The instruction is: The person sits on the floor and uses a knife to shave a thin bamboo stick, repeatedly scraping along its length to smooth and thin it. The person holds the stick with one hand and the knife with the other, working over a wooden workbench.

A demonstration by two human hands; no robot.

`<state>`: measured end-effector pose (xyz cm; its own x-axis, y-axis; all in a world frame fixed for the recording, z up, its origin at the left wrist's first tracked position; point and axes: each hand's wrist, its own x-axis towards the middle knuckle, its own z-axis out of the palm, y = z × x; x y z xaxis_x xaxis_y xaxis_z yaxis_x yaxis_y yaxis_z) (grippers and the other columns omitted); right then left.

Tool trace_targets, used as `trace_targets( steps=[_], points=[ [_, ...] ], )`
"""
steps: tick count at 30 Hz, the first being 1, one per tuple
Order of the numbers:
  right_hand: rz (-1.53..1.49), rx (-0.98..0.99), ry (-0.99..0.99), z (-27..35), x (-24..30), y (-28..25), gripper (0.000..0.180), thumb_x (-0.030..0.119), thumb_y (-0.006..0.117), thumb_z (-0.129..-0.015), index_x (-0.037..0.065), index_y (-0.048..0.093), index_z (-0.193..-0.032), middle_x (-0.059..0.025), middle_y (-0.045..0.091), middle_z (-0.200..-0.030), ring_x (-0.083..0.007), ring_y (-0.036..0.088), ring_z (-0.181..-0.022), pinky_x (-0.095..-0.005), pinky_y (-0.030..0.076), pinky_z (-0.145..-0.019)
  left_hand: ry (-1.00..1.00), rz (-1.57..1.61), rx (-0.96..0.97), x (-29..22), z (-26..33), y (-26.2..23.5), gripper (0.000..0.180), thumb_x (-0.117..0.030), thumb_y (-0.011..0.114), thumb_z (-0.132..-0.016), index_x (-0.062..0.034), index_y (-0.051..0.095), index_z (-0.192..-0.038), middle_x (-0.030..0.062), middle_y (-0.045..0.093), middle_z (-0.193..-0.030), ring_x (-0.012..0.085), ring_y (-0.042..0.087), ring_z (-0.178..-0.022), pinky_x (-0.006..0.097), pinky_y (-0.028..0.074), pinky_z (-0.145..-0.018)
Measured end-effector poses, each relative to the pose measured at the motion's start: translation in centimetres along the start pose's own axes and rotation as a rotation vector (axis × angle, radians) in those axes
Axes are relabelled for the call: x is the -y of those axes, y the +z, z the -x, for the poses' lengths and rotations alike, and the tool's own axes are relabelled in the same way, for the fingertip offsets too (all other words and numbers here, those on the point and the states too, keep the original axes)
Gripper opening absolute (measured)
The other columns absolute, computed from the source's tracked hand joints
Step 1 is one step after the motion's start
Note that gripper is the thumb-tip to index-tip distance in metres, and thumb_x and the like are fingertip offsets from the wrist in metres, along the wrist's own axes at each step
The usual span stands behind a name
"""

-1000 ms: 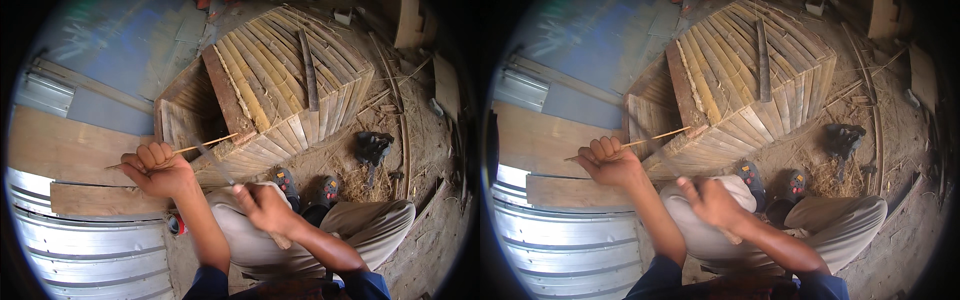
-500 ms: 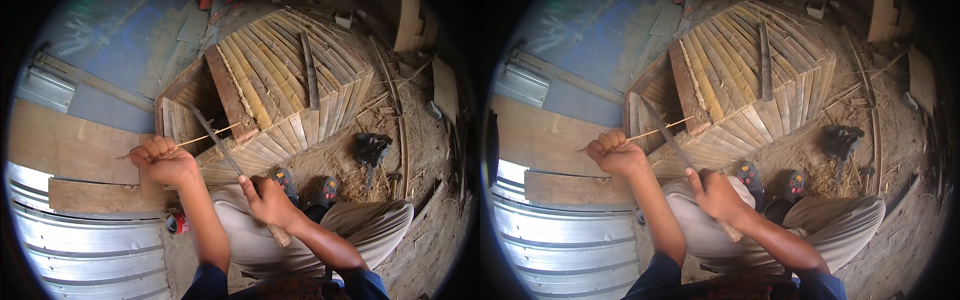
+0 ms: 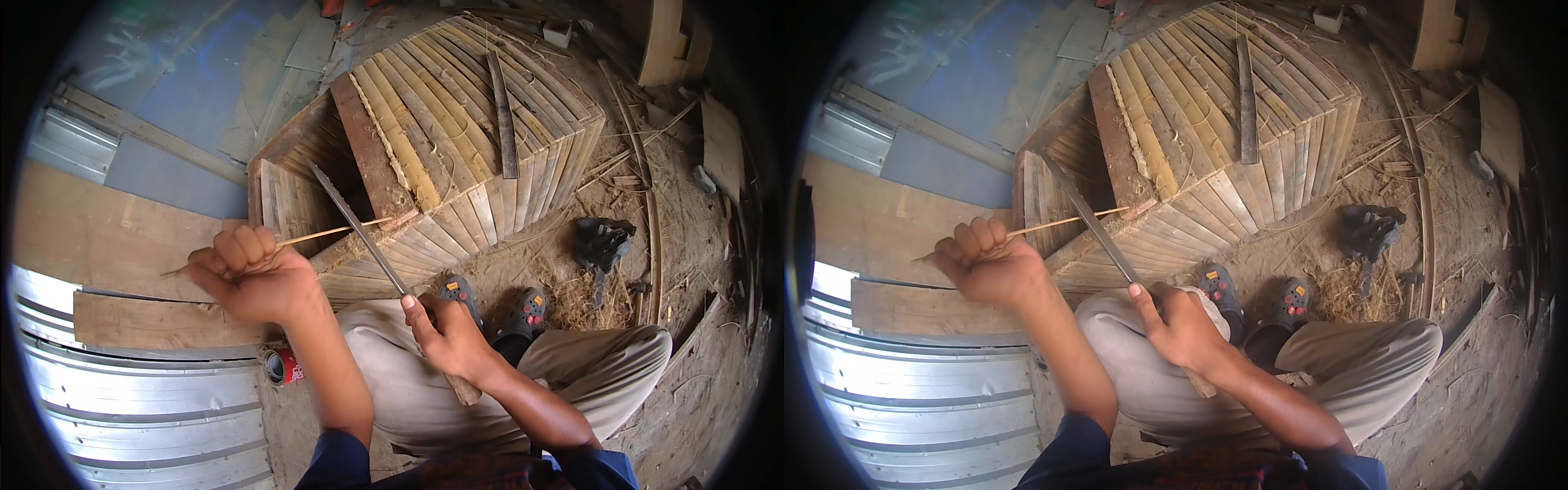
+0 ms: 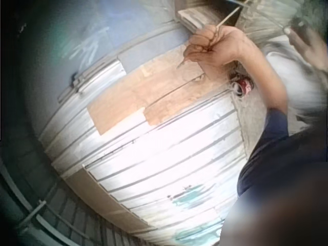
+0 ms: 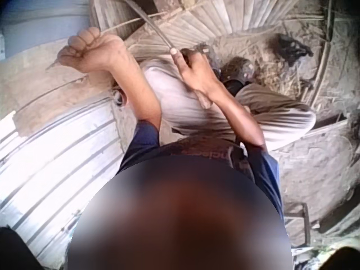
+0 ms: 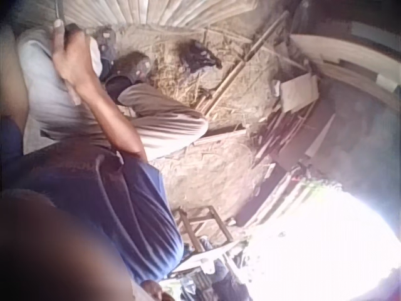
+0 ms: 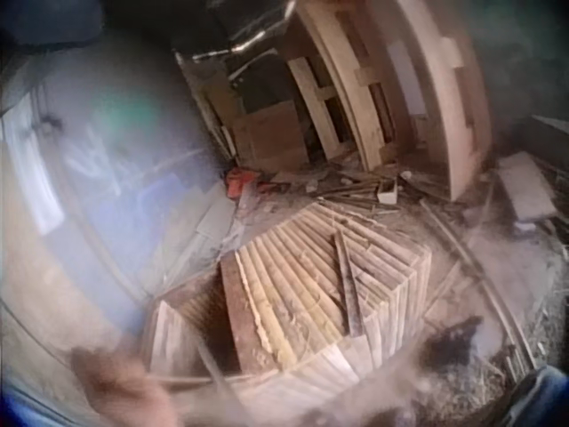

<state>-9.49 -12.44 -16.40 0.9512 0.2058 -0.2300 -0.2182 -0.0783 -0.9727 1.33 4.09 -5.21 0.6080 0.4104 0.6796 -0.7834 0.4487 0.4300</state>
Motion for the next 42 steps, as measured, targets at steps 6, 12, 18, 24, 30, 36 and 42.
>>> trace_targets(
  steps=[6, 12, 18, 24, 30, 36, 42],
  points=[
    [0.008, 0.067, -0.200, -0.3, 2.1, 0.7, 0.065, 0.051, 0.047, -0.106, -0.011, 0.066, -0.093, -0.0345, 0.064, -0.074, -0.0515, 0.067, -0.076, -0.0527, 0.052, -0.071, -0.061, -0.005, -0.093, 2.4, 0.5, -0.2, 0.043, -0.037, 0.036, -0.113, -0.0155, 0.033, -0.076, -0.0045, 0.020, -0.061, 0.0086, 0.015, -0.054, 0.027, 0.015, -0.049],
    [-0.038, 0.039, -0.111, -0.5, 2.0, 0.8, 0.056, 0.043, 0.049, -0.108, -0.007, 0.066, -0.091, -0.0167, 0.058, -0.060, -0.0227, 0.055, -0.055, -0.0420, 0.046, -0.057, 0.009, 0.027, 0.084, 0.1, -0.4, -1.0, 0.043, -0.038, 0.033, -0.113, -0.0140, 0.036, -0.078, -0.0038, 0.020, -0.062, 0.0095, 0.016, -0.055, 0.027, 0.014, -0.050],
    [-0.049, 0.061, -0.205, -1.5, 1.4, 1.0, 0.057, 0.044, 0.049, -0.108, -0.007, 0.066, -0.089, -0.0158, 0.059, -0.061, -0.0219, 0.056, -0.056, -0.0398, 0.047, -0.057, 0.026, -0.024, 0.035, 1.4, -0.1, -0.6, 0.042, -0.037, 0.034, -0.113, -0.0141, 0.036, -0.078, -0.0038, 0.020, -0.062, 0.0094, 0.015, -0.055, 0.027, 0.013, -0.050],
    [-0.067, -0.077, -0.044, -1.9, 1.2, 1.3, 0.059, 0.046, 0.048, -0.108, -0.006, 0.065, -0.087, -0.0170, 0.061, -0.063, -0.0229, 0.061, -0.061, -0.0410, 0.050, -0.061, 0.013, -0.047, -0.043, 0.7, -0.5, -1.2, 0.043, -0.037, 0.035, -0.113, -0.0139, 0.039, -0.077, -0.0036, 0.020, -0.062, 0.0097, 0.014, -0.055, 0.027, 0.013, -0.049],
    [-0.031, -0.068, -0.031, -1.7, 1.6, 1.6, 0.060, 0.046, 0.048, -0.108, -0.007, 0.064, -0.085, -0.0235, 0.060, -0.064, -0.0321, 0.059, -0.058, -0.0449, 0.050, -0.063, -0.015, -0.054, -0.045, 0.5, -0.9, -1.6, 0.044, -0.037, 0.036, -0.113, -0.0142, 0.039, -0.075, -0.0037, 0.019, -0.061, 0.0100, 0.014, -0.055, 0.027, 0.013, -0.049],
    [-0.010, 0.008, -0.138, -1.5, -0.3, 0.6, 0.067, 0.052, 0.047, -0.106, -0.011, 0.064, -0.088, -0.0327, 0.063, -0.069, -0.0491, 0.068, -0.071, -0.0534, 0.053, -0.069, -0.036, -0.017, 0.004, 0.5, -0.9, -2.1, 0.044, -0.037, 0.036, -0.113, -0.0146, 0.038, -0.075, -0.0035, 0.019, -0.061, 0.0100, 0.014, -0.055, 0.027, 0.014, -0.049],
    [-0.002, -0.045, -0.043, -1.1, -2.3, 0.1, 0.066, 0.051, 0.046, -0.107, -0.010, 0.066, -0.090, -0.0326, 0.063, -0.071, -0.0471, 0.067, -0.072, -0.0514, 0.053, -0.072, -0.103, 0.099, 0.120, 0.4, -1.0, -1.9, 0.043, -0.038, 0.036, -0.113, -0.0150, 0.036, -0.076, -0.0035, 0.020, -0.061, 0.0105, 0.016, -0.056, 0.027, 0.015, -0.050]
  ],
)
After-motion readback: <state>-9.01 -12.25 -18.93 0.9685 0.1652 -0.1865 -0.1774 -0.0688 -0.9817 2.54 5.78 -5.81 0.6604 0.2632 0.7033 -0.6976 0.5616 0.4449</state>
